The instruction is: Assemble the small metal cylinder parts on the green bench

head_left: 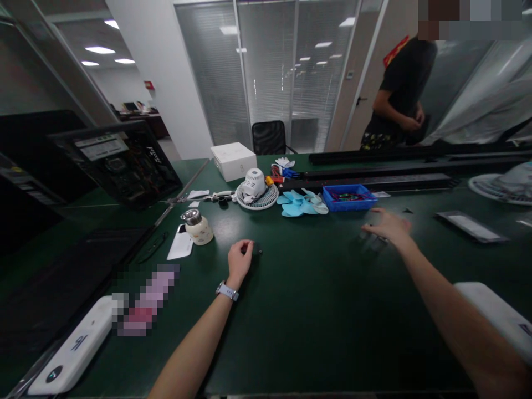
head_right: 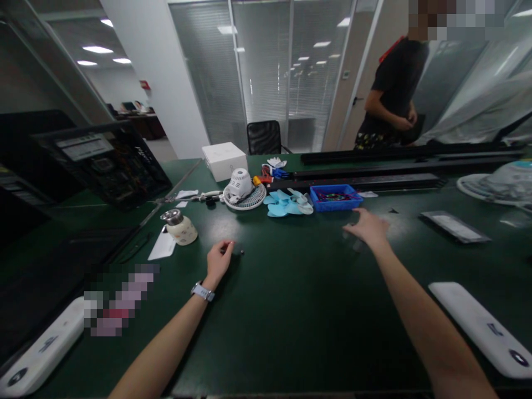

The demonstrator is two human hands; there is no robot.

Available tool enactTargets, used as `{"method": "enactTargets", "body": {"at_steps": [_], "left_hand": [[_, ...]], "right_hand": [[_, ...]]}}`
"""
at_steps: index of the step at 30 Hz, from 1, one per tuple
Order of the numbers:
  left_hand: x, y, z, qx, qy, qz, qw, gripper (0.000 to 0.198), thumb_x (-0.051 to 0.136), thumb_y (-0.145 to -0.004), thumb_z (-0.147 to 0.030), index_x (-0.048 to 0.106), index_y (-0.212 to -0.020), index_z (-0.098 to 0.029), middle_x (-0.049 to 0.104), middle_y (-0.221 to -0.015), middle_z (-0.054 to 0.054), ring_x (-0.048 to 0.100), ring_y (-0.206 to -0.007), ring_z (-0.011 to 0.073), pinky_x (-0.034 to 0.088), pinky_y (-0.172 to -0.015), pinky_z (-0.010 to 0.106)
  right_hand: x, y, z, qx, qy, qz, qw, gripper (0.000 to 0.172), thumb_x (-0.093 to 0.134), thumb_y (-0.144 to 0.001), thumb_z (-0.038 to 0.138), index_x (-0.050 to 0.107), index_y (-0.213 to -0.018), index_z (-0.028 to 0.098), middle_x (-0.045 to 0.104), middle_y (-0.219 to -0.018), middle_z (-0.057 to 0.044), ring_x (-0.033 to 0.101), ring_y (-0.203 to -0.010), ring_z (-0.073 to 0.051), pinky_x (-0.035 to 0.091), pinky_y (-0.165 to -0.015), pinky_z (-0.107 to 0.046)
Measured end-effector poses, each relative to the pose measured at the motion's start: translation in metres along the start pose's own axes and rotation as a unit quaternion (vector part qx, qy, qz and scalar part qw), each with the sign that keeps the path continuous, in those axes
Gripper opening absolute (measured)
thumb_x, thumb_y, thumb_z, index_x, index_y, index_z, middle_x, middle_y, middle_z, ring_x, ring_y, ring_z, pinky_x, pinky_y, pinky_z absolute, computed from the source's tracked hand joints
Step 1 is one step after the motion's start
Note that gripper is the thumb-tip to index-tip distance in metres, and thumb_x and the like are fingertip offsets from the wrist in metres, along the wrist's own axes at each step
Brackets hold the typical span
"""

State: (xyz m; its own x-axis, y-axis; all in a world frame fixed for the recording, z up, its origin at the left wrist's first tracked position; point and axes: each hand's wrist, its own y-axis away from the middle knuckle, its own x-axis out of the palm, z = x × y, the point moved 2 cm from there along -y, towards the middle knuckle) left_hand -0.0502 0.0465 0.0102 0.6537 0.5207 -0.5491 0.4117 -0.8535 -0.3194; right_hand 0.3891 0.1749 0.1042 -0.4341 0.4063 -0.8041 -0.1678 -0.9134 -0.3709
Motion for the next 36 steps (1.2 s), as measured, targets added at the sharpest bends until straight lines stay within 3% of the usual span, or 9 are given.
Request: {"method": "enactTargets", "body": {"at_steps": [3,8,12,17,20,22,28,32,36], "left_hand": [[0.0,-0.001,0.0,-0.004,0.01,-0.007,1.0,0.031,0.05,-0.089,-0.043,0.071,-0.092,-0.02,0.07,-0.085,0.004,0.062,-0.078,0.018,0.046,-0.073,0.029],[0.001,-0.001,0.002,-0.016,0.027,-0.016,0.999,0.031,0.049,-0.09,-0.042,0.07,-0.093,-0.019,0.07,-0.085,0.004,0.062,-0.078,0.0178,0.046,-0.073,0.029],[0.002,0.0,0.005,-0.014,0.047,-0.019,0.999,0.03,0.048,-0.09,-0.039,0.069,-0.093,-0.018,0.07,-0.085,0.005,0.063,-0.078,0.017,0.047,-0.074,0.028],[0.003,0.0,0.005,-0.002,0.05,-0.014,0.999,0.028,0.048,-0.09,-0.038,0.068,-0.093,-0.018,0.07,-0.085,0.005,0.063,-0.077,0.0167,0.047,-0.074,0.028],[0.003,0.0,0.005,-0.002,0.045,-0.009,0.999,0.029,0.047,-0.091,-0.039,0.068,-0.092,-0.019,0.07,-0.085,0.005,0.063,-0.077,0.0168,0.046,-0.073,0.028],[0.003,0.001,0.005,-0.006,0.041,-0.008,0.999,0.03,0.047,-0.091,-0.041,0.068,-0.092,-0.019,0.07,-0.085,0.005,0.062,-0.077,0.0169,0.046,-0.072,0.028],[0.003,0.0,0.004,-0.009,0.043,-0.008,0.999,0.03,0.048,-0.09,-0.041,0.069,-0.093,-0.019,0.07,-0.086,0.004,0.062,-0.076,0.0169,0.046,-0.071,0.027],[0.002,-0.001,0.003,-0.019,0.044,0.004,0.999,0.032,0.047,-0.09,-0.043,0.068,-0.093,-0.019,0.07,-0.085,0.005,0.063,-0.076,0.0177,0.046,-0.071,0.028],[0.002,-0.001,0.004,-0.019,0.046,0.007,0.999,0.033,0.047,-0.089,-0.045,0.067,-0.093,-0.019,0.07,-0.086,0.005,0.063,-0.077,0.0183,0.046,-0.072,0.029]], "right_hand": [[0.002,0.038,0.066,-0.151,-0.026,0.013,0.988,0.04,0.069,-0.073,0.041,0.069,-0.11,0.025,0.066,-0.115,-0.011,0.058,-0.111,-0.033,0.046,-0.092,-0.051],[0.085,0.123,0.173,-0.26,-0.187,0.282,0.905,0.043,0.065,-0.081,0.048,0.068,-0.118,0.027,0.07,-0.092,-0.003,0.062,-0.074,-0.016,0.049,-0.066,-0.03],[0.145,0.15,0.205,-0.26,-0.136,0.284,0.913,0.043,0.067,-0.08,0.05,0.07,-0.117,0.028,0.067,-0.083,-0.002,0.06,-0.073,-0.015,0.044,-0.067,-0.028],[0.159,0.155,0.215,-0.264,-0.108,0.244,0.927,0.025,0.062,-0.086,0.047,0.076,-0.101,0.034,0.065,-0.081,-0.002,0.06,-0.076,-0.016,0.041,-0.071,-0.03],[0.14,0.147,0.202,-0.267,-0.131,0.212,0.931,0.025,0.059,-0.088,0.046,0.077,-0.098,0.033,0.067,-0.085,-0.002,0.06,-0.073,-0.015,0.041,-0.071,-0.03],[0.116,0.129,0.176,-0.266,-0.14,0.129,0.945,0.027,0.056,-0.089,0.047,0.076,-0.099,0.031,0.069,-0.087,-0.003,0.061,-0.073,-0.015,0.042,-0.072,-0.03],[0.041,0.048,0.041,-0.129,-0.094,-0.127,0.979,0.05,0.046,-0.09,0.054,0.075,-0.103,0.016,0.07,-0.092,-0.013,0.061,-0.083,-0.024,0.044,-0.078,-0.037],[0.031,0.032,-0.025,-0.041,-0.022,-0.135,0.99,0.052,0.047,-0.086,0.059,0.077,-0.097,0.019,0.071,-0.089,-0.012,0.061,-0.077,-0.024,0.043,-0.069,-0.035],[0.041,0.038,-0.047,-0.009,0.005,-0.129,0.992,0.047,0.047,-0.087,0.054,0.077,-0.099,0.019,0.07,-0.092,-0.012,0.06,-0.076,-0.022,0.04,-0.064,-0.032]]}}
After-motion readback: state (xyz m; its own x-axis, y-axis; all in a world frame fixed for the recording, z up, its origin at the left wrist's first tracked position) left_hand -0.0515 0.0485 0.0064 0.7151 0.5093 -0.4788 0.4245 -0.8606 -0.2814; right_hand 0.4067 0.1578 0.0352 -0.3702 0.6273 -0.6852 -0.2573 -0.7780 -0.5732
